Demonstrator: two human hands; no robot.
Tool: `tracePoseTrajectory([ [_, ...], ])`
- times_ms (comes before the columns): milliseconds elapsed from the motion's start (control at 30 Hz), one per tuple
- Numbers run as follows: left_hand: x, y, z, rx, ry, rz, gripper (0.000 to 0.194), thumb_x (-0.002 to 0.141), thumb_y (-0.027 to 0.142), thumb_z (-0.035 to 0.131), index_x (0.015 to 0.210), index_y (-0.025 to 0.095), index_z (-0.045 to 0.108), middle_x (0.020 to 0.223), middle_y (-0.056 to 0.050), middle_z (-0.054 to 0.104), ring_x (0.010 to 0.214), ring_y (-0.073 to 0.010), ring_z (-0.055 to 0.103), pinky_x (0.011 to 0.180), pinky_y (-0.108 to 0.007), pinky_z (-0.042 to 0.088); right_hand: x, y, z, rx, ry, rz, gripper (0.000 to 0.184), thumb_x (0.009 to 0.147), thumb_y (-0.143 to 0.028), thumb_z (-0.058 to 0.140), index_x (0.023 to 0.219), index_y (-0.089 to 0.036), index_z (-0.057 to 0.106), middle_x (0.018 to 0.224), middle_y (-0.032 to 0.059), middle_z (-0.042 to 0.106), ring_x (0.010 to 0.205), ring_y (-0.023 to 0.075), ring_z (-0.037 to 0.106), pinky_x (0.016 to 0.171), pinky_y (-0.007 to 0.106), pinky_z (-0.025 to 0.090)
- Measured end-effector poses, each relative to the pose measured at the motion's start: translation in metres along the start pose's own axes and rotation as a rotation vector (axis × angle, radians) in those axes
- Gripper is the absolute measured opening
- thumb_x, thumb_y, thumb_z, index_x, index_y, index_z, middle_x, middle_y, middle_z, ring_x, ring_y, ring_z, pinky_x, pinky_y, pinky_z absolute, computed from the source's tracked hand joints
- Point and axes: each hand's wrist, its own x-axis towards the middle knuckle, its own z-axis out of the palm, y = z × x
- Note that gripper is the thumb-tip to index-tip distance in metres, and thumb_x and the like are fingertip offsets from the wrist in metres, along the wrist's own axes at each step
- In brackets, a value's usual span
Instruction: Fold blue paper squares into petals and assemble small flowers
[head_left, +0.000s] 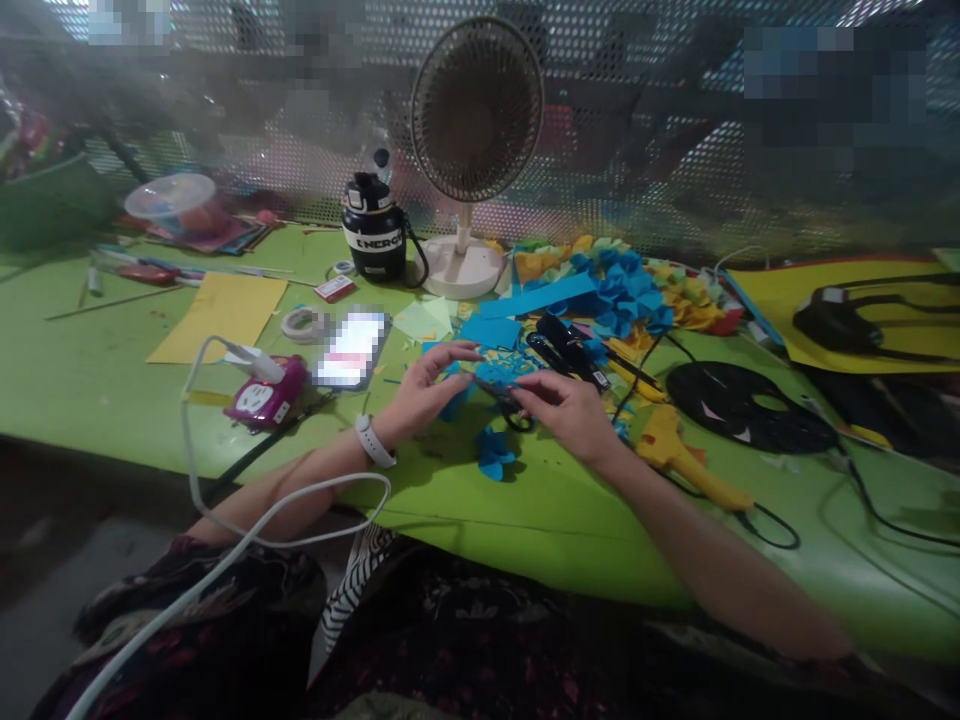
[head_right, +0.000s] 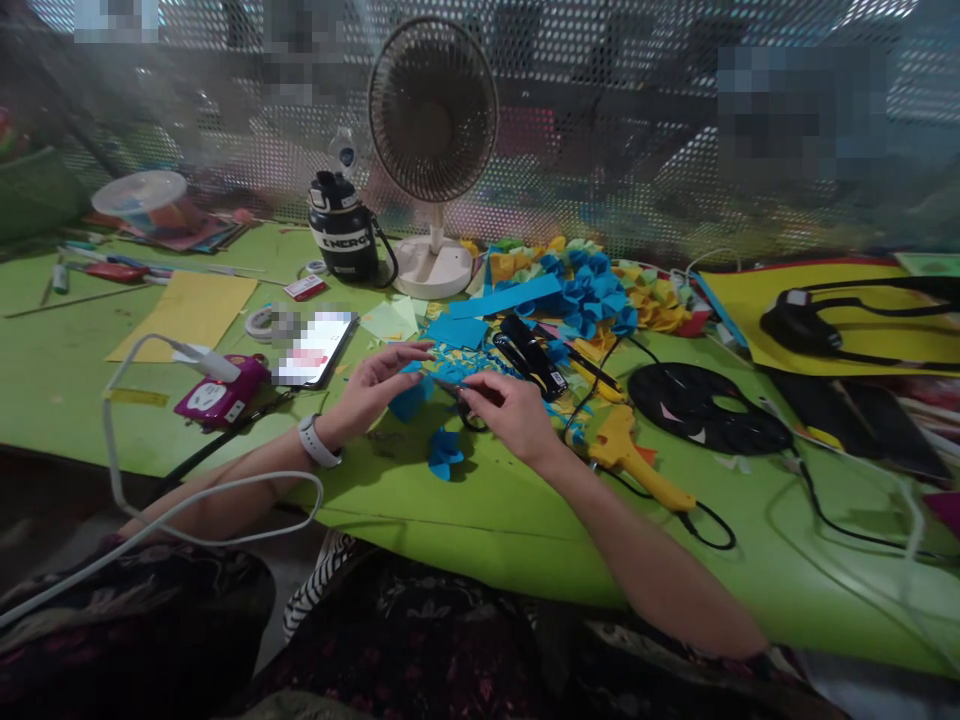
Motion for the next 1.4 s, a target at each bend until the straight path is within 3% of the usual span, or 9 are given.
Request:
tracePoseTrajectory([
  [100, -0.005, 0.008, 0.002, 0.214, 0.007, 0.169, 0.012, 0.086, 0.027, 0.070, 0.094, 0.022, 0.077, 0.117, -0.010, 0.069, 0.118, -0.0241, 0.060, 0.110, -0.039, 0.040, 0.000, 0.004, -0.004, -0.244, 0.056, -0.176, 0.029, 0.091, -0.045, 0.060, 0.098, -0.023, 0.077, 0.095, 0.0083, 0.078, 0.082, 0.0253, 0.072, 0.079, 0.041, 0.055],
  [233, -0.007, 0.011, 0.006, 0.301, 0.014, 0.182, 0.010, 0.086, 0.031, 0.072, 0.085, 0.023, 0.077, 0.092, -0.008, 0.068, 0.096, -0.0230, 0.060, 0.098, -0.038, 0.045, 0.000, 0.006, -0.007, -0.466, 0.066, -0.323, 0.030, 0.097, -0.038, 0.053, 0.105, -0.024, 0.077, 0.109, 0.0100, 0.078, 0.100, 0.0272, 0.072, 0.090, 0.041, 0.053],
  [533, -0.005, 0.002, 0.004, 0.434, -0.060, 0.230, 0.017, 0.080, 0.032, 0.079, 0.092, 0.022, 0.073, 0.089, -0.006, 0.068, 0.088, -0.0204, 0.060, 0.083, -0.032, 0.047, -0.001, 0.002, -0.008, -0.852, 0.052, -0.498, 0.037, 0.104, -0.029, 0.042, 0.109, -0.016, 0.077, 0.094, 0.0125, 0.078, 0.084, 0.0223, 0.071, 0.076, 0.034, 0.050],
  [767, -0.003, -0.009, -0.001, 0.617, -0.050, 0.476, 0.028, 0.085, 0.034, 0.076, 0.108, 0.018, 0.070, 0.088, -0.005, 0.065, 0.078, -0.0152, 0.061, 0.072, -0.028, 0.051, -0.001, 0.007, -0.007, -0.959, 0.186, -0.753, 0.027, 0.101, -0.021, 0.051, 0.102, -0.015, 0.077, 0.080, 0.0076, 0.075, 0.071, 0.0156, 0.067, 0.067, 0.029, 0.045],
  [933, -0.003, -0.013, -0.002, 0.692, -0.059, 0.556, 0.031, 0.085, 0.040, 0.076, 0.107, 0.019, 0.072, 0.088, -0.006, 0.068, 0.081, -0.0168, 0.062, 0.071, -0.028, 0.052, 0.000, 0.008, -0.006, -1.007, 0.199, -0.773, 0.027, 0.102, -0.020, 0.050, 0.103, -0.015, 0.077, 0.080, 0.0070, 0.075, 0.070, 0.0151, 0.066, 0.066, 0.029, 0.043],
  [1167, -0.003, -0.022, 0.000, 0.642, -0.057, 0.492, 0.020, 0.091, 0.040, 0.069, 0.093, 0.021, 0.077, 0.085, -0.006, 0.069, 0.078, -0.0155, 0.064, 0.070, -0.027, 0.052, 0.000, 0.005, -0.006, -1.051, 0.235, -0.799, 0.027, 0.102, -0.019, 0.050, 0.096, -0.016, 0.077, 0.075, 0.0052, 0.074, 0.065, 0.0138, 0.062, 0.065, 0.030, 0.039],
  [1400, -0.004, -0.017, 0.002, 0.578, -0.216, 0.374, 0.016, 0.092, 0.031, 0.067, 0.085, 0.020, 0.077, 0.080, -0.006, 0.071, 0.076, -0.0164, 0.065, 0.071, -0.029, 0.051, -0.001, 0.003, -0.006, -1.097, 0.215, -0.775, 0.029, 0.102, -0.018, 0.049, 0.096, -0.017, 0.077, 0.074, 0.0041, 0.073, 0.065, 0.0135, 0.061, 0.062, 0.031, 0.036],
])
